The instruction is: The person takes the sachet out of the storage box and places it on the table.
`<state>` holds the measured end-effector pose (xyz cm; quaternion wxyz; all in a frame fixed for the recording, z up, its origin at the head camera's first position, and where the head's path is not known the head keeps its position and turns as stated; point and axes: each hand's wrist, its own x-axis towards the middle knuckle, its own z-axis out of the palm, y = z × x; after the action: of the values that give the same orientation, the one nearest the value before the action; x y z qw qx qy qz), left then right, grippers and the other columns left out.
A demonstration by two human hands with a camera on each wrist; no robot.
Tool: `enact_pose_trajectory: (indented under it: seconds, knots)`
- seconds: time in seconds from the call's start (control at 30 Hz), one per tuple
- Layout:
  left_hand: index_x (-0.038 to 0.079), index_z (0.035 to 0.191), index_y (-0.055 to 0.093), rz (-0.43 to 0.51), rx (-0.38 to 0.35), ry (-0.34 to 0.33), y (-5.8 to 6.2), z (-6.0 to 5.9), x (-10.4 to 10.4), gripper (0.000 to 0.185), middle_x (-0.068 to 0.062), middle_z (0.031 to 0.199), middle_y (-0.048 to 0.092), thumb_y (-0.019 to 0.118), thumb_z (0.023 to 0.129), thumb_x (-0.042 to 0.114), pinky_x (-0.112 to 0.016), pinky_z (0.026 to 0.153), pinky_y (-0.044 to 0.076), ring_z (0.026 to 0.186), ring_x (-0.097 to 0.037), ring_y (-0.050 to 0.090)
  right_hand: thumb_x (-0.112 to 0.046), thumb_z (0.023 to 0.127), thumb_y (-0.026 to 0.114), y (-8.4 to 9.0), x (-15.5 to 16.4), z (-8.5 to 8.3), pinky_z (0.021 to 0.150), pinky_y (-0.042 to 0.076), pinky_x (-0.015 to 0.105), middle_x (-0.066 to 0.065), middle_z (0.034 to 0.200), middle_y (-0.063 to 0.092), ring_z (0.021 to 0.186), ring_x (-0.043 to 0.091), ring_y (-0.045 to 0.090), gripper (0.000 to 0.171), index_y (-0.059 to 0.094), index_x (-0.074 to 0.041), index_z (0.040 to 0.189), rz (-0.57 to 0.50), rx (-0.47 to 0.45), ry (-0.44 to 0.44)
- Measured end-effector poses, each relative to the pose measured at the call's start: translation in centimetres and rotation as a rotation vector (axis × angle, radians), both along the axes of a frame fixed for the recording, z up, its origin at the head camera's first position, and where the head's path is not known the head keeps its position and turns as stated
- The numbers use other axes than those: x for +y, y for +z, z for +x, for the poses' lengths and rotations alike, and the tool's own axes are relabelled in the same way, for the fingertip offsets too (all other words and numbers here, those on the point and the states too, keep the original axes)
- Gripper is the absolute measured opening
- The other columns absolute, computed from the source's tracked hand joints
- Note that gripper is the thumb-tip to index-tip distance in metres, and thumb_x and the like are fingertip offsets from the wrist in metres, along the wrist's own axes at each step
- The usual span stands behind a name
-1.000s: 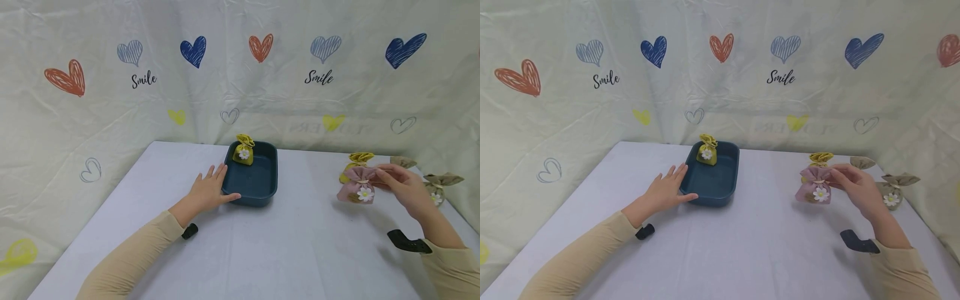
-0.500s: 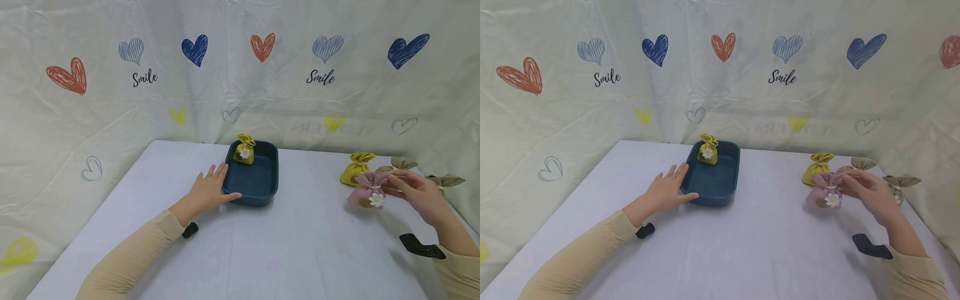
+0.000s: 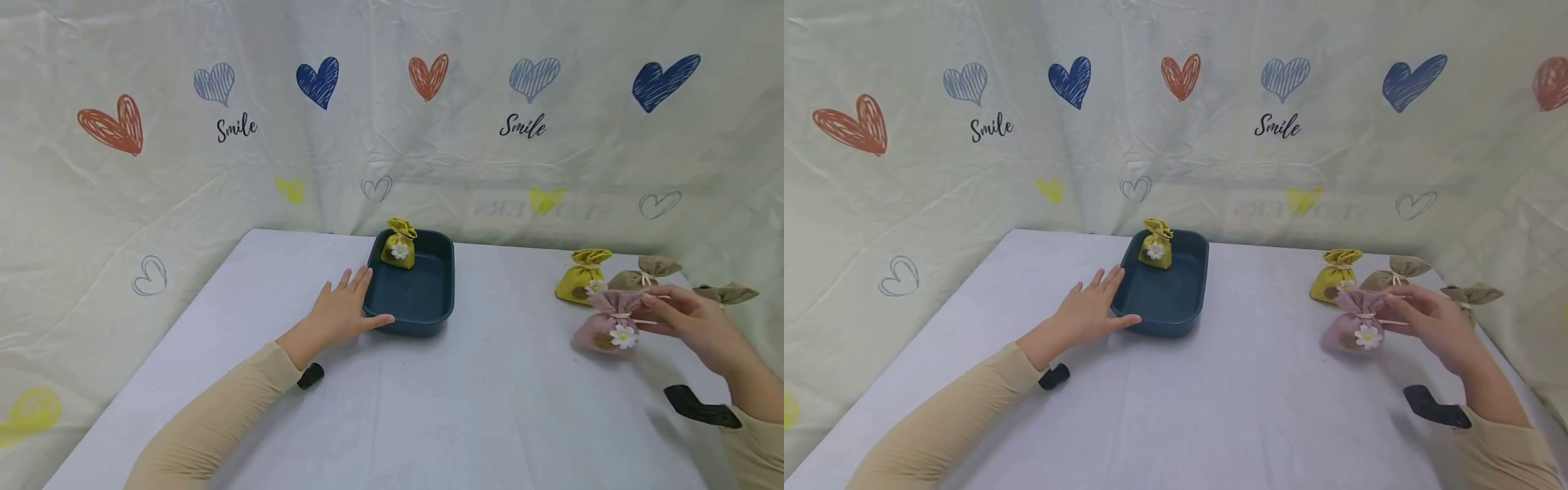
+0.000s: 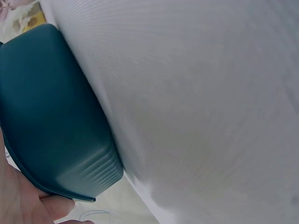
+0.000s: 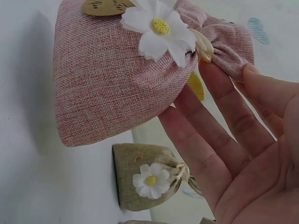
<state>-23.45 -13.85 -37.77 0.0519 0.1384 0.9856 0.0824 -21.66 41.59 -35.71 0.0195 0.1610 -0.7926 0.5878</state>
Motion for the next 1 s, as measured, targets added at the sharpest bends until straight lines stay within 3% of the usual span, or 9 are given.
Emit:
enact_pose_trajectory:
  seconds: [0.43, 0.67, 1.0]
  knots:
    - [0.01, 0.166, 0.011, -0.002, 0.0, -0.003, 0.0, 0.1, 0.0, 0.111, -0.007, 0.172, 0.008, 0.05, 0.09, 0.081, -0.064, 0.119, 0.015, 0.156, -0.034, 0.008, 0.0, 0.108, 0.048, -0.6, 1.0, -0.2, 0.069, 0.058, 0.019, -0.016, 0.101, 0.071, 0.089, -0.002, 0.069, 0.03, 0.07, -0.021, 0.11, 0.102, -0.015, -0.019]
    - [0.01, 0.166, 0.011, -0.001, 0.006, -0.005, 0.0, 0.0, 0.1, 0.111, -0.007, 0.172, 0.009, 0.05, 0.09, 0.081, -0.064, 0.119, 0.015, 0.156, -0.034, 0.009, 0.002, 0.108, 0.046, -0.9, 1.5, -0.3, 0.069, 0.058, 0.02, -0.014, 0.101, 0.071, 0.09, 0.0, 0.07, 0.032, 0.071, -0.018, 0.109, 0.021, -0.058, 0.013]
    - [0.01, 0.166, 0.011, 0.007, -0.001, 0.002, 0.1, 0.1, 0.1, 0.111, -0.006, 0.172, 0.008, 0.051, 0.09, 0.081, -0.064, 0.12, 0.013, 0.156, -0.034, 0.009, 0.0, 0.108, 0.046, -1.2, 1.4, -0.5, 0.069, 0.057, 0.018, -0.018, 0.102, 0.07, 0.089, -0.003, 0.068, 0.032, 0.071, -0.021, 0.109, 0.068, -0.055, -0.004]
